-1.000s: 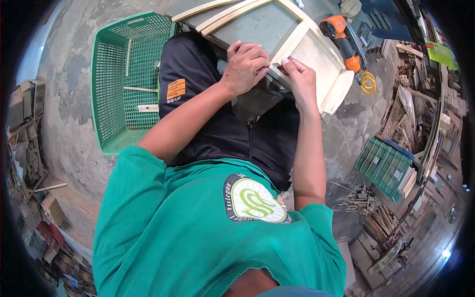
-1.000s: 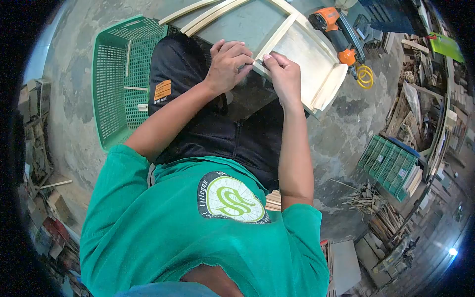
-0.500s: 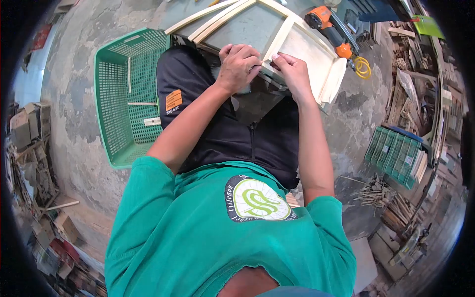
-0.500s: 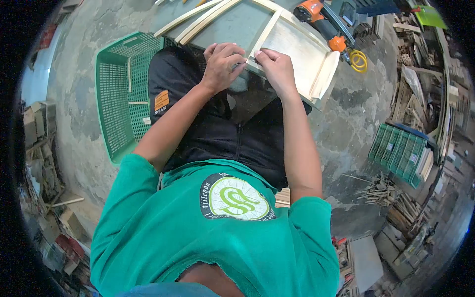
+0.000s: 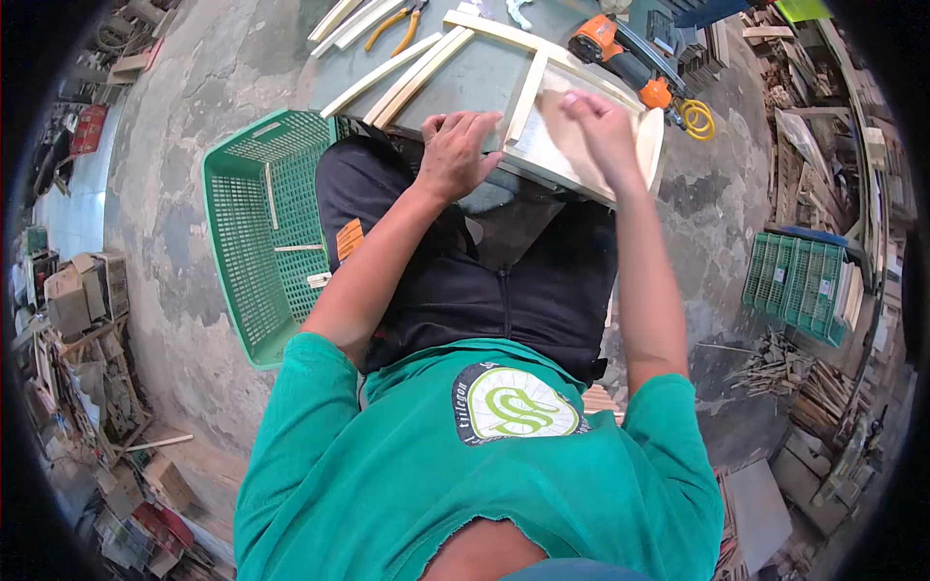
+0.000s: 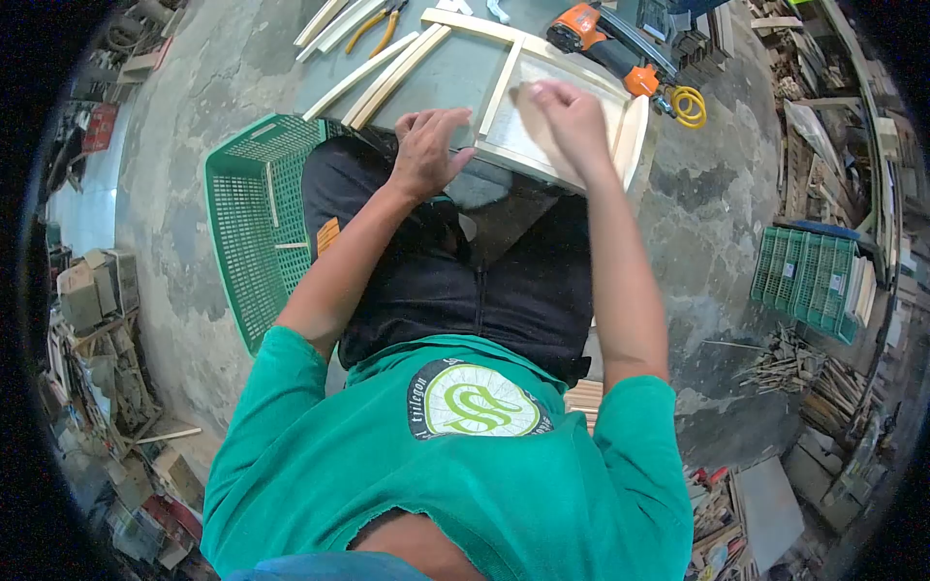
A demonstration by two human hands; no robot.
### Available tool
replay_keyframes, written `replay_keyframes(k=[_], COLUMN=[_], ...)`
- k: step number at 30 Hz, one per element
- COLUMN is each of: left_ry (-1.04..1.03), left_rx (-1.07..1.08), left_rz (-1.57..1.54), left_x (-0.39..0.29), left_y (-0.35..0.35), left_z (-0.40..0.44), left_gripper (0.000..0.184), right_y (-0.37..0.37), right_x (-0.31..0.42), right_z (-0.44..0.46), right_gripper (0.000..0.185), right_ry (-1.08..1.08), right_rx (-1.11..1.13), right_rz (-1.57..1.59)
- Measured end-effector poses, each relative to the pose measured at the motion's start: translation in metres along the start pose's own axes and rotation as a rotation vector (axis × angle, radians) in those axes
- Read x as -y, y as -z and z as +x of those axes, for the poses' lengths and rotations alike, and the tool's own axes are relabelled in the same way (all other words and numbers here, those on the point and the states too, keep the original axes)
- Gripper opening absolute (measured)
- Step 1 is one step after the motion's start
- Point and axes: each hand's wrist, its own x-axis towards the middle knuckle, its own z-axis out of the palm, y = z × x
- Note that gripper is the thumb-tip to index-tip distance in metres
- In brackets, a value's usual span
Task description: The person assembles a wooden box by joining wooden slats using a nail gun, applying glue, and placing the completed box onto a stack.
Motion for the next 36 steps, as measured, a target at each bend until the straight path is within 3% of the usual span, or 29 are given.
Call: replay_keyframes(k=[1, 2, 6, 8, 12, 14, 17, 21, 23, 25, 27, 29, 32, 35, 36], left_ry=[-0.039, -0.078, -0.188, -0.224, -0.22, -0.225, -0.213, -0.228, -0.231, -0.243, -0.248, -0.267, -0.274, -0.291, -0.297], left_rx=[0.036, 0.072, 0.184, 0.199, 0.224, 0.284, 0.306, 0.238, 0.223, 0.212, 0.204, 0.175, 0.182, 0.167, 0.159], left_rz=[-0.015, -0.031, 0.019, 0.024, 0.005, 0.022, 0.009, -0.006, 0.004, 0.003, 0.0, 0.047, 0.049, 0.065, 0.06], left_x=[0.003, 0.005, 0.009, 0.011, 0.013, 0.011, 0.009, 0.013, 0.012, 0.011, 0.011, 0.012, 0.012, 0.016, 0.017], left_y=[0.003, 0.006, 0.013, 0.013, 0.012, 0.015, 0.018, 0.013, 0.013, 0.012, 0.011, 0.009, 0.01, 0.005, 0.005], left_z=[0.003, 0.006, 0.018, 0.02, 0.021, 0.022, 0.023, 0.022, 0.021, 0.022, 0.022, 0.02, 0.021, 0.02, 0.02], left_gripper=[0.062, 0.073, 0.082, 0.086, 0.087, 0.092, 0.092, 0.089, 0.087, 0.086, 0.085, 0.084, 0.085, 0.085, 0.085], right_y=[0.012, 0.028, 0.07, 0.081, 0.09, 0.095, 0.094, 0.106, 0.118, 0.134, 0.129, 0.125, 0.1, 0.06, 0.045], right_x=[-0.004, 0.002, 0.006, -0.017, -0.026, -0.034, -0.019, -0.001, 0.018, 0.028, 0.074, 0.088, 0.108, 0.11, 0.104], right_z=[0.016, 0.03, 0.076, 0.097, 0.121, 0.13, 0.131, 0.124, 0.098, 0.063, 0.001, -0.058, -0.144, -0.201, -0.209], right_gripper=[0.033, 0.035, 0.05, 0.073, 0.085, 0.087, 0.089, 0.081, 0.078, 0.081, 0.083, 0.087, 0.094, 0.105, 0.104], right_ry=[0.003, 0.035, 0.086, 0.102, -0.107, 0.035, -0.043, 0.125, 0.135, 0.293, 0.217, 0.301, 0.233, 0.118, 0.165], right_rx=[-0.05, -0.085, -0.105, -0.164, 0.041, 0.148, 0.216, 0.182, 0.198, 0.142, 0.112, 0.059, 0.091, 0.26, 0.287], right_rz=[-0.024, -0.239, -0.56, -1.121, -1.179, -1.149, -1.1, -1.272, -1.251, -1.241, -1.186, -1.082, -0.967, -0.975, -0.986])
